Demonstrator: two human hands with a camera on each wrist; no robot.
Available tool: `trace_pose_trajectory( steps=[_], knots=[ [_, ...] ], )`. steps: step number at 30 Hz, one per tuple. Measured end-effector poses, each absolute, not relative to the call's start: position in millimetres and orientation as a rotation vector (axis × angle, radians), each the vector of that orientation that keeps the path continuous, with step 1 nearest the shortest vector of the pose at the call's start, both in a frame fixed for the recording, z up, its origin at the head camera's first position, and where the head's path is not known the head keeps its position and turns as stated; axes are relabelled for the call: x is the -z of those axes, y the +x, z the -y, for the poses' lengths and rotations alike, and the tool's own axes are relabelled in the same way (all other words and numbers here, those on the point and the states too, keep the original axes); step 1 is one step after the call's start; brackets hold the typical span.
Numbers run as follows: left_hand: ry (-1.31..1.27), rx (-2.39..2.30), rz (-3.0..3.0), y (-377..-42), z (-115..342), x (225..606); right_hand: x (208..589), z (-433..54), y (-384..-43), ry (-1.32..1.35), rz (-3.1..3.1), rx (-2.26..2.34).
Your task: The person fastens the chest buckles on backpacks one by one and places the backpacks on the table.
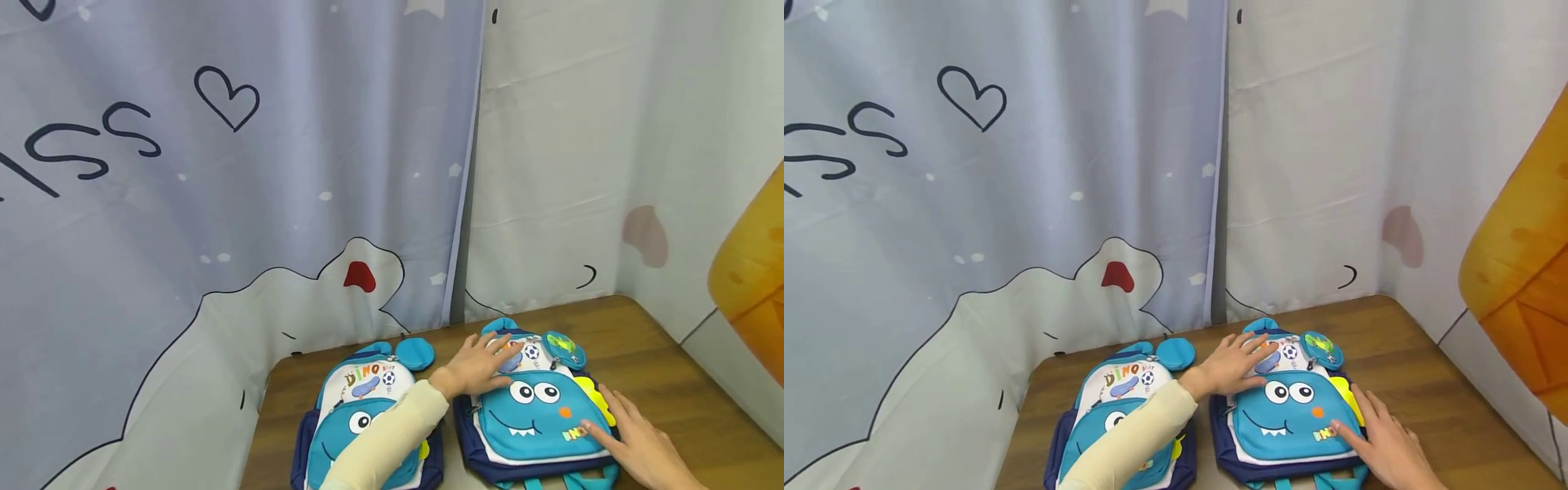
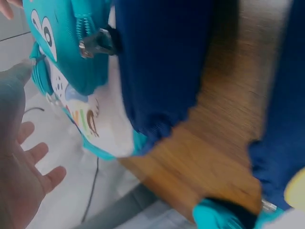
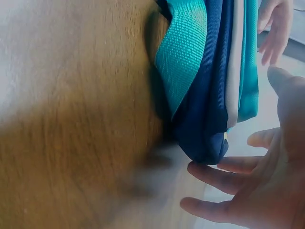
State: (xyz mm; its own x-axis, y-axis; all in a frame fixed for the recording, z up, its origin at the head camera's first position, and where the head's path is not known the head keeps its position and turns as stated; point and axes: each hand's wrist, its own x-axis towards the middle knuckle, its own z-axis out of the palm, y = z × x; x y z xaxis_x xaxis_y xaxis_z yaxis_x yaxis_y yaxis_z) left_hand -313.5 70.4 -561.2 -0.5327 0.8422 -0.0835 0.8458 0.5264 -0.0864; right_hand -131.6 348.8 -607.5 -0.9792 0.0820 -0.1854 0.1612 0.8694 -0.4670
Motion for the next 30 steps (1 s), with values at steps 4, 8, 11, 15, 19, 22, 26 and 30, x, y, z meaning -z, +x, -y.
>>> trace_pose_trajectory(
  steps=[4, 8, 11, 15, 19, 22, 26, 30],
  knots=[
    [1.545, 0.185, -2.646, -310.0, -86.5, 563.5, 613.7, -345.8, -130.5, 0.281, -2.750, 0.859],
    [1.562, 0.204, -2.581, -308.0, -104.9, 566.8, 619.1, -342.1, -130.8, 0.377, -2.657, 0.916],
    [1.539, 0.228, -2.599, -310.4, -119.9, 568.3, 618.0, -340.7, -135.3, 0.398, -2.687, 0.902],
    [1.486, 0.216, -2.642, -313.4, -135.6, 570.7, 615.4, -338.8, -142.1, 0.385, -2.768, 0.843],
    [1.447, 0.146, -2.630, -313.8, -145.9, 577.8, 617.5, -337.3, -140.9, 0.372, -2.792, 0.787],
    [1.407, 0.098, -2.632, -315.3, -152.5, 584.1, 620.9, -336.4, -138.9, 0.387, -2.807, 0.781],
    [1.354, 0.071, -2.662, -318.8, -159.8, 587.7, 625.0, -335.2, -138.4, 0.427, -2.820, 0.814],
    [1.271, 0.123, -2.734, -325.3, -166.7, 586.4, 625.8, -334.8, -142.1, 0.490, -2.808, 0.882]
  ],
)
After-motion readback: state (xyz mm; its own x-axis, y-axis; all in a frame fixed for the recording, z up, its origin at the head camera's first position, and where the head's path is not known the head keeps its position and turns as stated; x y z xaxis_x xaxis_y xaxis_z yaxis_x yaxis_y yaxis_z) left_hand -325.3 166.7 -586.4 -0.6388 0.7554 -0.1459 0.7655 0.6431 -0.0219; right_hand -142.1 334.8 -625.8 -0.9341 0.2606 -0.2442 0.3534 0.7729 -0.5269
